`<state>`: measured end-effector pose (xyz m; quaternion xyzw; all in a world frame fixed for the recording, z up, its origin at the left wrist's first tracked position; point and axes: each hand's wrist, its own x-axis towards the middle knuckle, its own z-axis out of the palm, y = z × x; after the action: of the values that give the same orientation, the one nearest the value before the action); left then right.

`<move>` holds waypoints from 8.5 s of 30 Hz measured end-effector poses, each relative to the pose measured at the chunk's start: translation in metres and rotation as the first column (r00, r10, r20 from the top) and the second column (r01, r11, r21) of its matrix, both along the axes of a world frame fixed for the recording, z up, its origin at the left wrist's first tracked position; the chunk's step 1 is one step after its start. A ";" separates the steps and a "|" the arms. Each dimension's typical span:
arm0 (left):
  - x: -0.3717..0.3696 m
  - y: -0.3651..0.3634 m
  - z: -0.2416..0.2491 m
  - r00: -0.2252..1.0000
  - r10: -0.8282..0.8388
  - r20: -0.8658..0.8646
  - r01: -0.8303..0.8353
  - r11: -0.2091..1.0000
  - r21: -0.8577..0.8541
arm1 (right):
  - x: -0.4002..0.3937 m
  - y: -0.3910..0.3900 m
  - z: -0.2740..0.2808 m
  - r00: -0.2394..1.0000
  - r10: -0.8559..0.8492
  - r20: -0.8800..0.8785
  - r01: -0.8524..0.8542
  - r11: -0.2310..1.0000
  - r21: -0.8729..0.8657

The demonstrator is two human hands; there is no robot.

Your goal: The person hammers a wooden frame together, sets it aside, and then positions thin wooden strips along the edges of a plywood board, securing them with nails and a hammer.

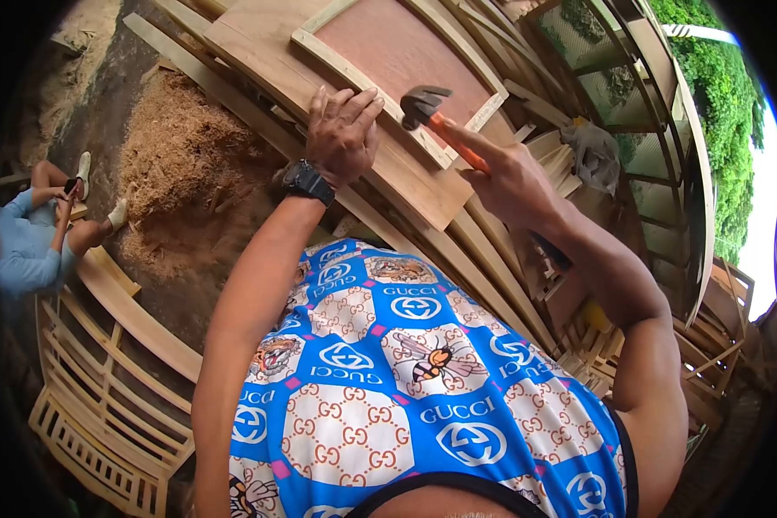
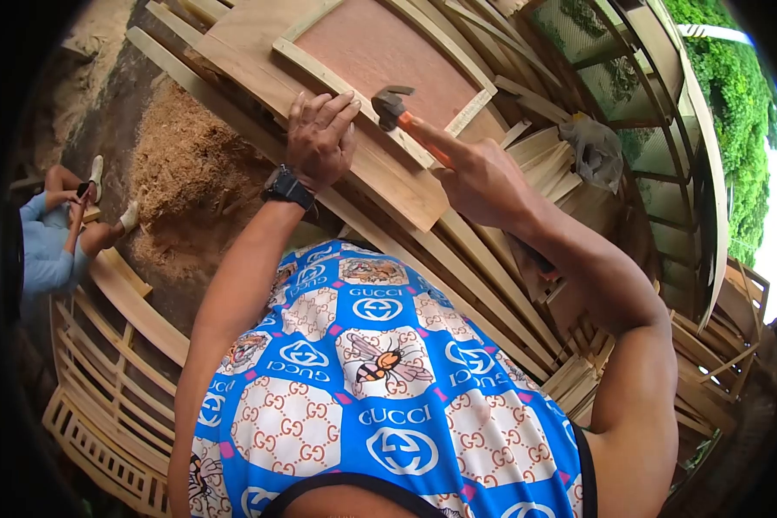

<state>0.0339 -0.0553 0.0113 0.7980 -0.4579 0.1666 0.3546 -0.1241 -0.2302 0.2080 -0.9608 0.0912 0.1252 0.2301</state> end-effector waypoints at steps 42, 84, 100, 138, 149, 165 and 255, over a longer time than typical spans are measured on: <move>-0.024 -0.006 0.008 0.996 0.060 -0.066 -0.063 0.997 -0.046 | 0.106 0.007 0.022 0.989 0.144 -0.015 -0.144 0.989 0.021; -0.019 -0.001 0.033 0.957 0.204 -0.204 -0.167 0.969 0.184 | 0.155 0.023 0.046 0.931 0.228 0.284 -0.229 0.973 -0.030; -0.033 -0.001 0.040 0.962 0.187 -0.199 -0.155 0.974 0.163 | 0.155 0.028 0.060 0.973 0.172 0.155 -0.172 0.985 -0.013; -0.034 0.018 0.039 0.989 0.132 -0.062 -0.118 0.975 0.187 | 0.074 0.019 0.010 0.929 -0.368 -0.039 0.324 0.759 0.564; -0.035 0.018 0.038 0.990 0.128 -0.057 -0.114 0.971 0.208 | 0.069 0.007 -0.013 0.945 -0.291 -0.150 0.323 0.759 0.565; -0.035 0.017 0.038 0.990 0.126 -0.068 -0.109 0.971 0.211 | 0.070 0.020 -0.036 0.876 -0.449 0.178 0.296 0.790 0.538; 0.015 0.015 0.049 1.000 0.003 -0.031 0.004 0.974 0.225 | 0.078 -0.012 -0.056 0.915 -0.176 0.363 0.120 0.978 0.174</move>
<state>0.0493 -0.0404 0.0604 0.8354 -0.4684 0.1012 0.2691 -0.0462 -0.2421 0.1516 -0.9375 0.1085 -0.0727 0.3227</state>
